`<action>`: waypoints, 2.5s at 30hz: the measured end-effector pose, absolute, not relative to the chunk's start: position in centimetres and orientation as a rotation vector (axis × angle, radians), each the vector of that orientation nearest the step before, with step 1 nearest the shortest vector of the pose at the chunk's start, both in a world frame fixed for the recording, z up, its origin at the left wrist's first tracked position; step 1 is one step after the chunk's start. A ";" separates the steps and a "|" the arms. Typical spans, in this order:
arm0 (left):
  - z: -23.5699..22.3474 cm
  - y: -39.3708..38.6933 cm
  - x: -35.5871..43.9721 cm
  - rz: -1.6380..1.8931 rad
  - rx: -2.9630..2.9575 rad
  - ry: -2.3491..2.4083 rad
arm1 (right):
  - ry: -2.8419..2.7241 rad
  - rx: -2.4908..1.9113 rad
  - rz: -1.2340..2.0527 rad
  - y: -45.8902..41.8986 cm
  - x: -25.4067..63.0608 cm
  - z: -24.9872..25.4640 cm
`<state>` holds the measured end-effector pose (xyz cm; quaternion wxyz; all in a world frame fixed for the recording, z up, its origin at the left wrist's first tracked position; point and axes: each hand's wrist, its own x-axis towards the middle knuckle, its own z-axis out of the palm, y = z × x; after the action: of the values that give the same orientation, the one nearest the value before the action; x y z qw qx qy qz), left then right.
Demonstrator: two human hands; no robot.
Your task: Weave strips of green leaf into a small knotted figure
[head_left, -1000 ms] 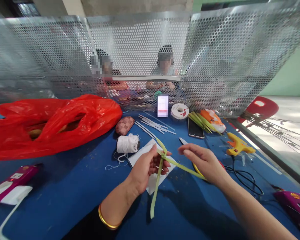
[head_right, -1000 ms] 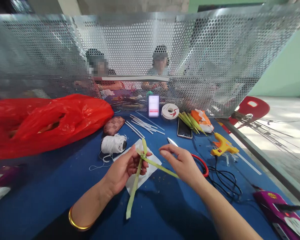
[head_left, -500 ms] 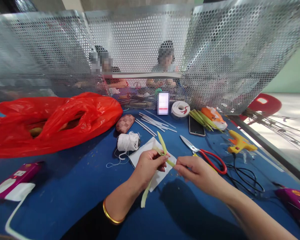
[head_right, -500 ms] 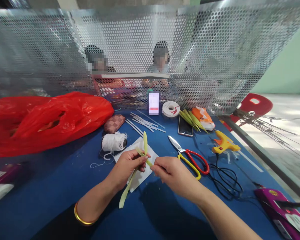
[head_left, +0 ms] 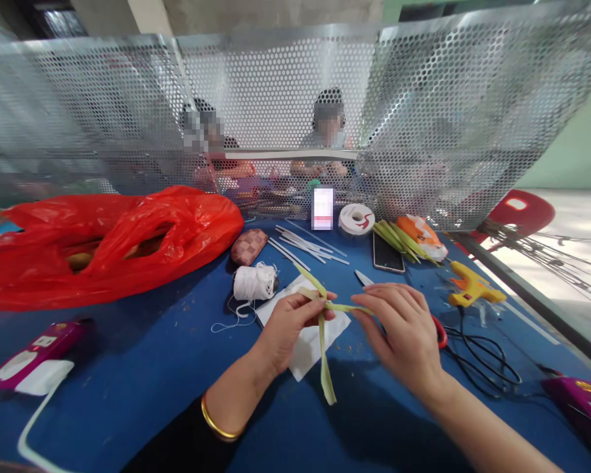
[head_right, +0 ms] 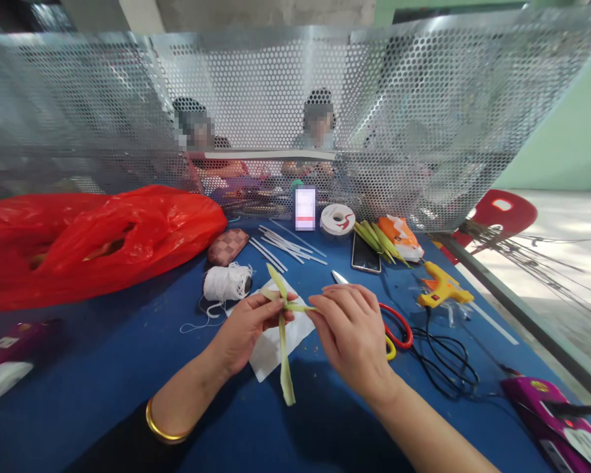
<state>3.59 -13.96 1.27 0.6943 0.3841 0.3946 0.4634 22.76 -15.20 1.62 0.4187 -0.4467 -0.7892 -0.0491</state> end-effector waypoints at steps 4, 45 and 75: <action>1.4 -14.5 4.2 0.945 1.181 0.941 | -1.826 -1.217 0.638 -14.6 21.9 0.9; 0.9 -14.1 3.9 0.967 0.795 0.978 | -2.150 -1.010 -0.231 -14.4 22.4 0.9; 0.9 -14.7 4.7 1.034 1.112 1.105 | -1.270 -0.998 0.942 -15.1 21.8 1.3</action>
<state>4.73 -14.65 0.91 0.5906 0.4778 0.4749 0.4442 21.85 -15.15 1.33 0.5940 -0.4292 -0.5466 0.4052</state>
